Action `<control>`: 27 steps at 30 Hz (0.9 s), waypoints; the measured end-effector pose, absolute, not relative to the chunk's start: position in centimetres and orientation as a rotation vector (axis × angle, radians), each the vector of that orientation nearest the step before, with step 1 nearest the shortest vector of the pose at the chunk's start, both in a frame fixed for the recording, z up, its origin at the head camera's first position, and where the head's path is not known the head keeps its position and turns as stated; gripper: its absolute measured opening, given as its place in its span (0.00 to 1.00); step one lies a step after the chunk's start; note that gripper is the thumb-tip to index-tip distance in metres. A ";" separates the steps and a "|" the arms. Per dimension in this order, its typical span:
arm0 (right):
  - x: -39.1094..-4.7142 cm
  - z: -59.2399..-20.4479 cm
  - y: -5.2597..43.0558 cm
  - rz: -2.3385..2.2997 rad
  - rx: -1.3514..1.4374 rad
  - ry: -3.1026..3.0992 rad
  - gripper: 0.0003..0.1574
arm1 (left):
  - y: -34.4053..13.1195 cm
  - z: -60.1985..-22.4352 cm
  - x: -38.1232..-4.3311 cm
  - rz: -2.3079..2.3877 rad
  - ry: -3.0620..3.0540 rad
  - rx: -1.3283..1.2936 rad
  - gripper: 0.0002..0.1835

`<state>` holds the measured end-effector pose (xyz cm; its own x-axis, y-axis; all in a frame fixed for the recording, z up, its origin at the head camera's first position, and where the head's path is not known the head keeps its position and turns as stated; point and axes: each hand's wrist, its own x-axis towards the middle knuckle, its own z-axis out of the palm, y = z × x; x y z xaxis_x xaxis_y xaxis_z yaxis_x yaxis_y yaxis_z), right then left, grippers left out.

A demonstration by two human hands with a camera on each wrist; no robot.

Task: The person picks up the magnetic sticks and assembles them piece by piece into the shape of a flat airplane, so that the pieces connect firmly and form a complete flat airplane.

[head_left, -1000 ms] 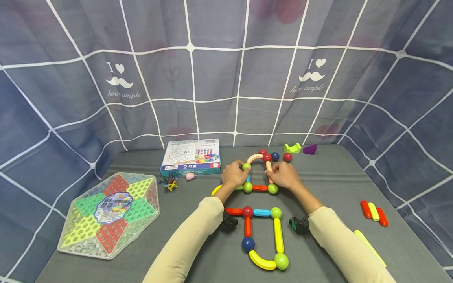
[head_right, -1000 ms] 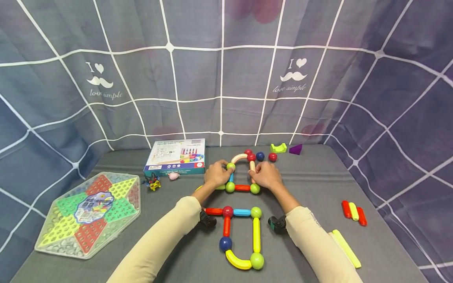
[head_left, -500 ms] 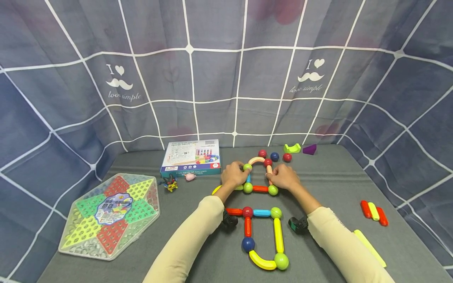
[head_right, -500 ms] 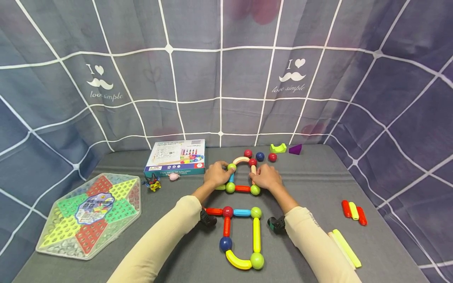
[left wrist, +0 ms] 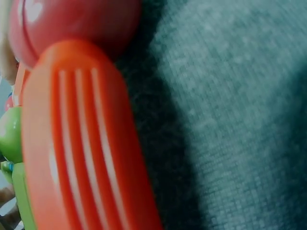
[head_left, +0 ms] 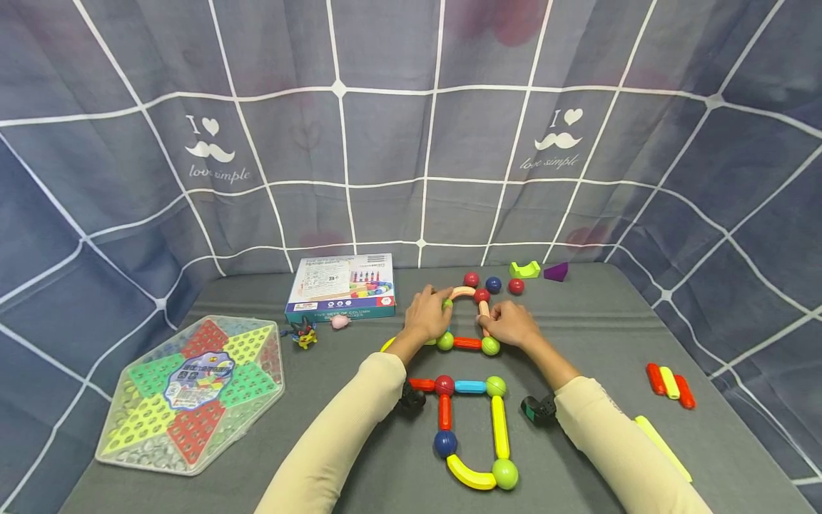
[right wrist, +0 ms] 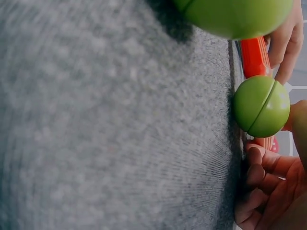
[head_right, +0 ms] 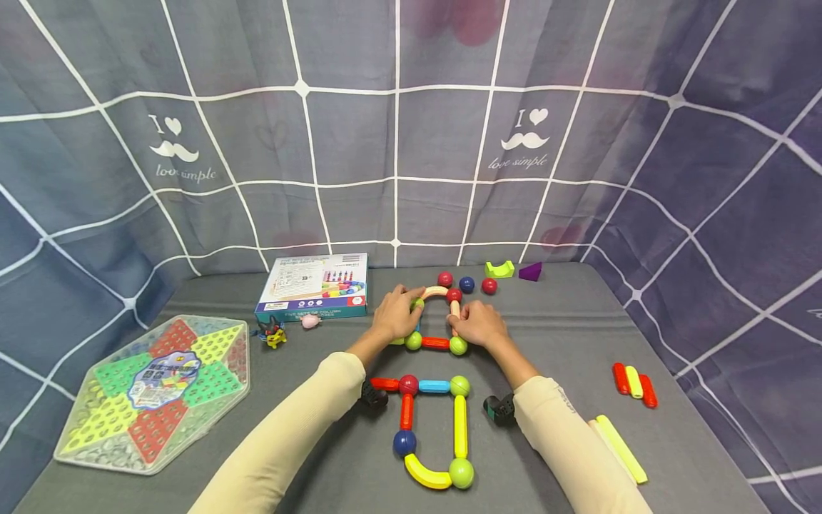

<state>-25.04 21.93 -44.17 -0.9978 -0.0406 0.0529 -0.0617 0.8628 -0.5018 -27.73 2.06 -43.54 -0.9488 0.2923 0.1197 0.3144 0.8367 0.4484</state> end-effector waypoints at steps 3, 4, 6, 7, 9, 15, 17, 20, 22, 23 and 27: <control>-24.9 -44.2 21.8 0.801 0.063 -2.994 0.23 | 2.2 -43.5 -27.6 -0.671 -3.012 -0.480 0.24; -24.8 -44.1 21.7 0.801 0.061 -2.993 0.23 | 2.3 -43.5 -27.5 -0.638 -3.025 -0.475 0.24; -24.7 -44.1 21.7 0.803 0.069 -2.994 0.23 | 2.4 -43.5 -27.4 -0.567 -3.054 -0.463 0.24; -24.7 -44.1 21.7 0.809 0.074 -2.995 0.23 | 2.5 -43.5 -27.4 -0.541 -3.063 -0.459 0.24; -24.6 -44.0 21.6 0.824 0.084 -2.997 0.23 | 2.6 -43.4 -27.3 -0.495 -3.076 -0.452 0.24; -24.7 -44.1 22.2 0.871 0.118 -2.967 0.24 | 2.4 -43.0 -27.1 -0.514 -3.083 -0.512 0.27; -24.6 -44.1 22.4 0.892 0.127 -2.951 0.25 | 1.9 -42.7 -26.8 -0.525 -3.050 -0.553 0.28; -24.2 -44.2 22.7 0.922 0.109 -2.932 0.23 | 1.0 -42.3 -25.8 -0.513 -2.934 -0.650 0.26; -24.0 -44.3 22.8 0.930 0.097 -2.924 0.21 | 0.4 -42.0 -24.9 -0.481 -2.833 -0.749 0.22; -23.8 -44.3 22.8 0.928 0.088 -2.923 0.21 | 0.1 -41.9 -24.3 -0.466 -2.783 -0.810 0.19; -23.6 -44.4 22.7 0.921 0.090 -2.916 0.21 | -0.5 -41.5 -21.3 -0.405 -2.657 -1.078 0.16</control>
<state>-23.58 22.68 -44.38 -0.9949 -0.0313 0.0960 -0.0808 0.8172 -0.5707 -21.26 -0.45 -41.53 -0.6968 0.6391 0.3257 0.7071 0.6882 0.1623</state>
